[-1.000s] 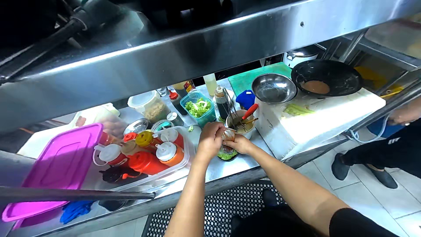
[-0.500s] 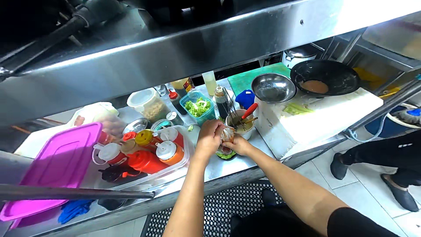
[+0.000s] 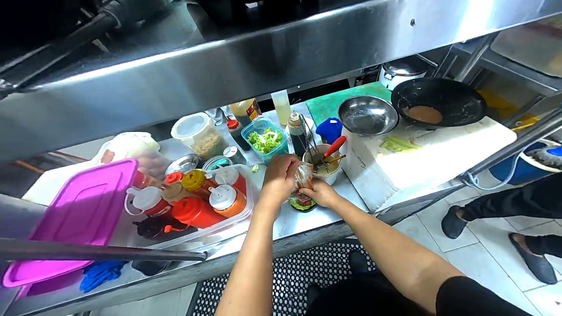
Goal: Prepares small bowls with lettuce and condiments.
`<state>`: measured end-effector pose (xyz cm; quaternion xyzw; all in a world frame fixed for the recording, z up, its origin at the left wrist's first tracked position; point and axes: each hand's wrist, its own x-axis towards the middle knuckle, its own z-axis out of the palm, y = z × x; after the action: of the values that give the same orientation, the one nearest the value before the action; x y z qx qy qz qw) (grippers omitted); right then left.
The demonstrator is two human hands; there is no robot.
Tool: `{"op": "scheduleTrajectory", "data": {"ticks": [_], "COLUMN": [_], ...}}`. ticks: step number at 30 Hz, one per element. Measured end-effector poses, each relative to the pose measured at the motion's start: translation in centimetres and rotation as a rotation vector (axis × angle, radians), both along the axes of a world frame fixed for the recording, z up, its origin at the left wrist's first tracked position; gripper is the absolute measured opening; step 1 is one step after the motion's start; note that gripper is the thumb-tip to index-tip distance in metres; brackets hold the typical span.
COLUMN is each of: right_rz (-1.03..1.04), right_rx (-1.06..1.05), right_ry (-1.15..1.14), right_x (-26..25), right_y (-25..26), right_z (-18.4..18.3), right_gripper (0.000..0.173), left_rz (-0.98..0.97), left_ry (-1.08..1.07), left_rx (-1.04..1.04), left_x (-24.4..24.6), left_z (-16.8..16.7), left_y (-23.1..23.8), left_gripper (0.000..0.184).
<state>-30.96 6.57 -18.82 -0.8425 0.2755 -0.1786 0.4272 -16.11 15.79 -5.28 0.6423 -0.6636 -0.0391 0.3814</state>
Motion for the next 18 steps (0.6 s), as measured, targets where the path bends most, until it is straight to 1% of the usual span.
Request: {"op": "scheduleTrajectory", "data": {"ticks": [10, 14, 18], "right_rz": [-0.012, -0.007, -0.011], "right_rx": [-0.017, -0.049, -0.079], "right_ry": [0.030, 0.008, 0.033], "right_x": [0.1, 0.3, 0.4], "right_y": [0.0, -0.1, 0.0], "right_z": [-0.6, -1.2, -1.4], "right_gripper": [0.036, 0.037, 0.038], "left_rz": [0.003, 0.001, 0.007], "left_ry": [-0.034, -0.034, -0.037], "left_rx": [-0.030, -0.046, -0.053], "left_x": [0.0, -0.2, -0.2], "left_z": [0.5, 0.9, 1.0], "left_y": [0.1, 0.2, 0.4], "left_gripper": [0.015, 0.014, 0.013]}}
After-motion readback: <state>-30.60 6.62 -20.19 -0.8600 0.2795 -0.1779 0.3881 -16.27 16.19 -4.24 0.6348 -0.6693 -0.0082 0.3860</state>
